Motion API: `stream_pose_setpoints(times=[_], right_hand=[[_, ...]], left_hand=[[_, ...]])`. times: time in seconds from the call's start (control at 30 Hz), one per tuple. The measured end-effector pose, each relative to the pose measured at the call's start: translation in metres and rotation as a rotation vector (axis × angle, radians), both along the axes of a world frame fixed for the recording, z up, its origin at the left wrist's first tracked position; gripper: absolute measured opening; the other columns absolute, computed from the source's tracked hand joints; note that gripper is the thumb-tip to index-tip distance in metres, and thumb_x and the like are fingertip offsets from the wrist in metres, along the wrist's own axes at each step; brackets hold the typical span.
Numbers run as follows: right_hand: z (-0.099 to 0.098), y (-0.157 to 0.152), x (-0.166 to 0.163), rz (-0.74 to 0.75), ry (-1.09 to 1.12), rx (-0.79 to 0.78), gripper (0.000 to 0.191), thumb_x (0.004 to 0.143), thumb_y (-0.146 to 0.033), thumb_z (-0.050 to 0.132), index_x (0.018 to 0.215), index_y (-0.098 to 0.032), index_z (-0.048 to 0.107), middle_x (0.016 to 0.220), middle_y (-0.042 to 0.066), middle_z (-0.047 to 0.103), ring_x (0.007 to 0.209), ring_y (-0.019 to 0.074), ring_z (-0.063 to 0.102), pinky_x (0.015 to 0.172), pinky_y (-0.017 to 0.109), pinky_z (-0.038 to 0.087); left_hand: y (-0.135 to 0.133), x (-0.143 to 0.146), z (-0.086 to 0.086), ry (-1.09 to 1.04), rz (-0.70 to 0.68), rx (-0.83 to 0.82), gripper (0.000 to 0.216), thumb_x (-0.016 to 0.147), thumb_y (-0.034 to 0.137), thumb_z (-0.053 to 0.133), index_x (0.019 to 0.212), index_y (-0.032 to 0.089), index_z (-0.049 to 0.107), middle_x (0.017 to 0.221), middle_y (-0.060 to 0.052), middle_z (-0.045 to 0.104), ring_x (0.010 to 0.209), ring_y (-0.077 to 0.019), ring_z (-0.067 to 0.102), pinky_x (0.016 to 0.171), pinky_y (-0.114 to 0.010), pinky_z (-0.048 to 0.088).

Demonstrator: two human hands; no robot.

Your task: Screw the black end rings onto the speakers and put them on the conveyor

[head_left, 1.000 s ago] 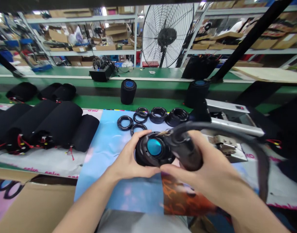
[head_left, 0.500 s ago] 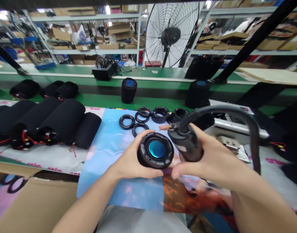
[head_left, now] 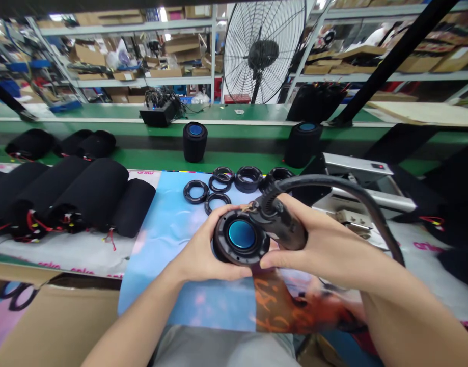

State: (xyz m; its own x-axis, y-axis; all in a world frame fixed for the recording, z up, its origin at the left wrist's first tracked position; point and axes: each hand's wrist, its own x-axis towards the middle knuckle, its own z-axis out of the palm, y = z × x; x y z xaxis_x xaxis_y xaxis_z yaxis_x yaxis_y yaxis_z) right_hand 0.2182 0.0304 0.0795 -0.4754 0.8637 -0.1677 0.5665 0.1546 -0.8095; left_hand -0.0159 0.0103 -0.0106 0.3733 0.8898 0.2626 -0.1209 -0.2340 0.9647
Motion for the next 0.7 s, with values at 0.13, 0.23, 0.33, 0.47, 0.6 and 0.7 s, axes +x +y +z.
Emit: stream_pose_setpoints(times=[0.13, 0.23, 0.33, 0.47, 0.6, 0.7], right_hand=[[0.008, 0.007, -0.004, 0.03, -0.043, 0.046, 0.051, 0.069, -0.041, 0.088, 0.114, -0.028, 0.069, 0.083, -0.004, 0.066, 0.071, 0.0165, 0.06, 0.078, 0.031, 0.057], [0.011, 0.003, -0.007, 0.019, -0.079, 0.046, 0.046, 0.07, -0.038, 0.086, 0.111, -0.028, 0.069, 0.083, -0.003, 0.066, 0.072, 0.0161, 0.06, 0.079, 0.03, 0.058], [0.008, -0.008, -0.008, -0.034, -0.102, 0.038, 0.054, 0.074, -0.038, 0.081, 0.127, -0.032, 0.068, 0.084, -0.003, 0.068, 0.069, 0.0162, 0.061, 0.068, 0.027, 0.055], [0.0, -0.019, -0.006, -0.104, -0.263, 0.111, 0.066, 0.079, -0.046, 0.079, 0.142, -0.037, 0.063, 0.085, -0.003, 0.072, 0.068, 0.0168, 0.063, 0.063, 0.026, 0.051], [0.005, -0.008, 0.0, -0.005, -0.333, 0.136, 0.057, 0.08, -0.046, 0.08, 0.135, -0.034, 0.069, 0.116, 0.0, 0.077, 0.094, 0.0222, 0.073, 0.074, 0.028, 0.057], [0.018, 0.014, 0.0, 0.231, -0.266, 0.059, 0.041, 0.08, -0.038, 0.08, 0.121, -0.032, 0.074, 0.117, -0.004, 0.077, 0.098, 0.0207, 0.074, 0.079, 0.027, 0.058]], left_hand=[[-0.001, -0.002, -0.004, 0.028, 0.028, 0.032, 0.1, 0.061, 0.029, 0.104, 0.148, 0.025, 0.054, 0.149, -0.013, 0.071, 0.138, -0.0404, 0.068, 0.117, -0.053, 0.056], [-0.002, -0.002, -0.005, 0.06, 0.066, 0.033, 0.098, 0.062, 0.034, 0.103, 0.146, 0.024, 0.055, 0.147, -0.013, 0.07, 0.136, -0.0398, 0.068, 0.117, -0.053, 0.056], [-0.001, 0.0, -0.006, 0.06, 0.063, 0.043, 0.096, 0.063, 0.034, 0.102, 0.146, 0.024, 0.055, 0.145, -0.013, 0.07, 0.134, -0.039, 0.069, 0.115, -0.052, 0.056], [-0.001, 0.002, -0.007, 0.03, 0.067, 0.045, 0.095, 0.061, 0.027, 0.102, 0.144, 0.025, 0.055, 0.141, -0.011, 0.072, 0.131, -0.0374, 0.071, 0.113, -0.05, 0.057], [-0.004, 0.002, -0.007, 0.016, 0.031, -0.016, 0.093, 0.063, 0.031, 0.102, 0.142, 0.025, 0.054, 0.135, -0.01, 0.074, 0.124, -0.0365, 0.074, 0.108, -0.05, 0.061], [-0.003, 0.0, -0.008, 0.002, 0.011, -0.007, 0.095, 0.062, 0.029, 0.103, 0.142, 0.025, 0.053, 0.137, -0.011, 0.073, 0.127, -0.0377, 0.073, 0.11, -0.05, 0.06]])
